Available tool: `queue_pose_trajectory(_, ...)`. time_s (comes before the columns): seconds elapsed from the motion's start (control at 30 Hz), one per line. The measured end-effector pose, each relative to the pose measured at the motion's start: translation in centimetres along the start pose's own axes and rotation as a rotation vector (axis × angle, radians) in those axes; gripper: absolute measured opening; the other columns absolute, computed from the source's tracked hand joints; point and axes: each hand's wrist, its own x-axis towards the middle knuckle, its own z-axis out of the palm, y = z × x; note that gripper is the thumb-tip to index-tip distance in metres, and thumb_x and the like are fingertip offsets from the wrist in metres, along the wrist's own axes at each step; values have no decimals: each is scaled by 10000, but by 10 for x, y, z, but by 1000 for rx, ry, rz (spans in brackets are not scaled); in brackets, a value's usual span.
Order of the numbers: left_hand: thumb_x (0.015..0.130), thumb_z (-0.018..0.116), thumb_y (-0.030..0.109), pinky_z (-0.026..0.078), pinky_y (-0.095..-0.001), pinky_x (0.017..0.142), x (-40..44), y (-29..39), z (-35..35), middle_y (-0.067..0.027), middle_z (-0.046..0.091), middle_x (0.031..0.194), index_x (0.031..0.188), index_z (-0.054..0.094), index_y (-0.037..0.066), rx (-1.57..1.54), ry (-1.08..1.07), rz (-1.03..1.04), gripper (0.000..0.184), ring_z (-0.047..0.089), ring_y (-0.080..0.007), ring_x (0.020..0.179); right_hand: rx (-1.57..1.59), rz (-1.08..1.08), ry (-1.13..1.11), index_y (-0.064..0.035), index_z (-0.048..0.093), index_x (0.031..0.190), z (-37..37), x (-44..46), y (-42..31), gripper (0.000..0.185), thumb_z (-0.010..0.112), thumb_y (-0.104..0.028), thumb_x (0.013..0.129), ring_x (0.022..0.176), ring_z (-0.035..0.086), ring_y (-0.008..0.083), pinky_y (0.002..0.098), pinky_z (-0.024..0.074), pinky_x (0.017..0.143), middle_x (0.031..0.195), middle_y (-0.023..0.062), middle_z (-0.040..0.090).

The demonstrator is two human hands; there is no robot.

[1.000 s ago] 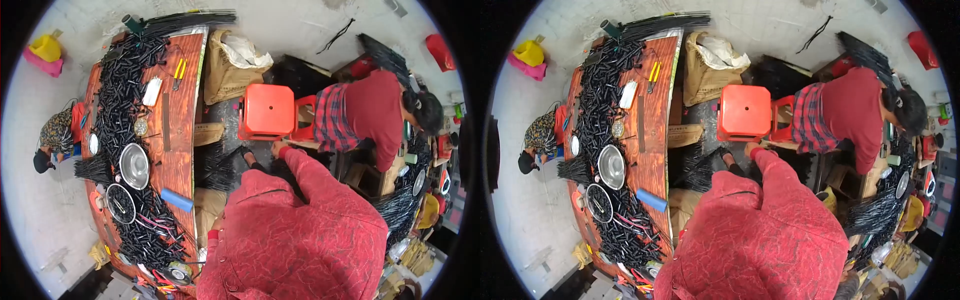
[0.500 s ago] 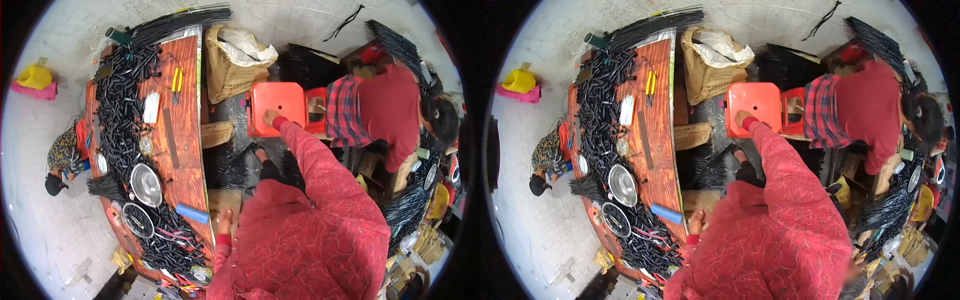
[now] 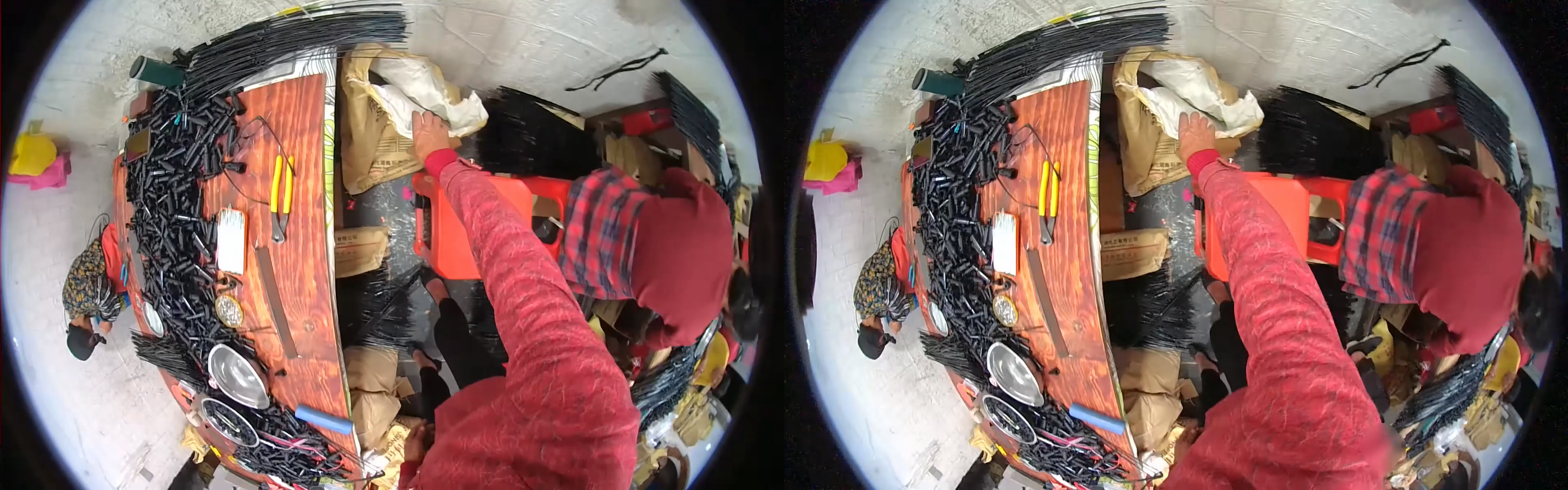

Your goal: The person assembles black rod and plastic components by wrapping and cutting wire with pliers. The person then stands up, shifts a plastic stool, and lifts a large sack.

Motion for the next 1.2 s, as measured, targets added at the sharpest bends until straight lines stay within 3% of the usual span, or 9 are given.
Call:
queue_pose_trajectory(0.1, 1022, 500, 209, 547, -380, 914, 0, -1, 10, -180, 660, 1197, 1354, 493, -2, -46, 2, -12, 393, 664, -267, 1043, -13, -7, 76, -88, 594, 1150, 29, 14, -2, 305, 525, -150, 860, 1018, 584, 302, 466, 461, 815, 1073, 108, 608)
queue_pose_trajectory(0.2, 1021, 502, 213, 545, -385, 921, 1, 1, 12, -185, 652, 1208, 1368, 469, -11, -54, 1, -16, 414, 660, -270, 1051, 20, -55, -123, -105, 647, 1031, 50, 15, 6, 216, 525, -146, 856, 947, 622, 296, 457, 474, 789, 990, 87, 668)
queue_pose_trajectory(0.23, 1021, 503, 216, 544, -383, 921, 1, 0, 10, -184, 652, 1207, 1368, 468, -12, -45, 1, -19, 417, 660, -268, 1048, 75, -119, 47, -110, 643, 894, 54, 6, 10, 121, 569, -135, 802, 806, 656, 355, 470, 513, 709, 871, 121, 687)
queue_pose_trajectory(0.47, 1025, 502, 234, 547, -347, 882, -28, 70, 42, -148, 670, 1175, 1368, 489, 12, 266, -7, 27, 409, 664, -230, 1012, 241, -376, -510, -145, 691, 1041, 18, -64, 69, 271, 611, -100, 785, 923, 651, 355, 476, 513, 757, 976, 117, 696)
queue_pose_trajectory(0.57, 1014, 527, 291, 528, -313, 890, -19, 71, 31, -120, 682, 1155, 1336, 541, 38, 345, -10, 88, 409, 655, -196, 1021, 405, -449, -314, -108, 686, 1058, -42, -89, 90, 271, 618, -90, 797, 948, 646, 349, 462, 513, 798, 1014, 139, 691)
queue_pose_trajectory(0.8, 1008, 544, 285, 532, -341, 893, -18, 94, 40, -122, 676, 1146, 1318, 535, 27, 266, -19, 214, 404, 656, -205, 995, 576, -161, 105, -82, 700, 1065, -180, -77, 130, 259, 577, -48, 840, 987, 646, 344, 401, 517, 855, 1059, 131, 695)
queue_pose_trajectory(0.93, 1019, 518, 247, 547, -360, 865, 3, 77, 29, -129, 673, 1133, 1307, 532, 25, 114, -103, 297, 364, 659, -217, 977, 887, 4, 72, -72, 701, 1082, -254, -51, 135, 293, 503, -9, 875, 915, 673, 206, 300, 513, 829, 1001, 92, 704)
queue_pose_trajectory(1.07, 1021, 505, 218, 551, -325, 811, 30, 62, 19, -119, 683, 1084, 1315, 507, 19, 5, -170, 326, 355, 663, -196, 905, 753, -298, 274, -76, 701, 1106, -339, -35, 121, 271, 527, -33, 903, 942, 669, 182, 278, 499, 849, 1026, 88, 711)
queue_pose_trajectory(1.2, 1020, 500, 196, 534, -297, 683, 54, 55, 14, -130, 684, 1061, 1317, 489, 11, 31, -196, 336, 350, 642, -174, 791, 705, -348, 299, -76, 694, 1142, -420, -33, 106, 263, 533, -36, 939, 993, 633, 148, 275, 472, 906, 1069, 47, 700)
